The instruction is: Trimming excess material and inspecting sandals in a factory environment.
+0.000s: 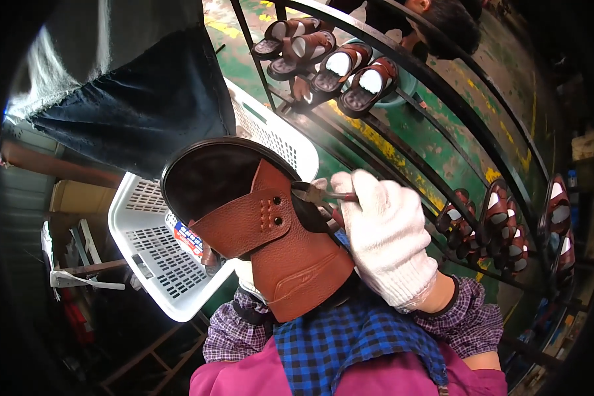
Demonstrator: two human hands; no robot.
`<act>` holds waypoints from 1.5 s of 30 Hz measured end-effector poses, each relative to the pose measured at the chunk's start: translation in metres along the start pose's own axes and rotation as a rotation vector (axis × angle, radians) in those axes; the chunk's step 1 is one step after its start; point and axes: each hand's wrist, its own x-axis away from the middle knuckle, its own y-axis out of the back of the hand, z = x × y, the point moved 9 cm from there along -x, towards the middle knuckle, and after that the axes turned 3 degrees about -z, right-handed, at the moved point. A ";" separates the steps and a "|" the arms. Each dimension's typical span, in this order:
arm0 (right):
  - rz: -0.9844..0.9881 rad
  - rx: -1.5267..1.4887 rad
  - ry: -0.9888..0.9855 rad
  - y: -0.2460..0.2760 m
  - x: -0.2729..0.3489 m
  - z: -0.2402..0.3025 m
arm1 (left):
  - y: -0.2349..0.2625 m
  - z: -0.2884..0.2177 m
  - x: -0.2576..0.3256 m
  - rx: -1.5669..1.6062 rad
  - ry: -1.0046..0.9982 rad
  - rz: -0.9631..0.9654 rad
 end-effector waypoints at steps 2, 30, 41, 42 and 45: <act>0.072 -0.002 -0.118 -0.016 0.008 -0.011 | 0.005 0.004 -0.005 -0.005 0.010 -0.026; 0.009 -0.235 -0.030 -0.001 -0.021 0.000 | 0.026 0.006 -0.007 0.079 0.161 0.004; 0.022 -0.507 -0.608 -0.022 -0.009 -0.015 | 0.031 0.042 0.018 0.039 0.179 -0.020; -0.005 -0.497 -0.612 -0.021 -0.007 -0.016 | 0.029 0.046 0.015 0.034 0.183 -0.022; -0.015 -0.465 -0.582 -0.022 -0.006 -0.015 | 0.033 0.037 0.009 0.019 0.195 -0.025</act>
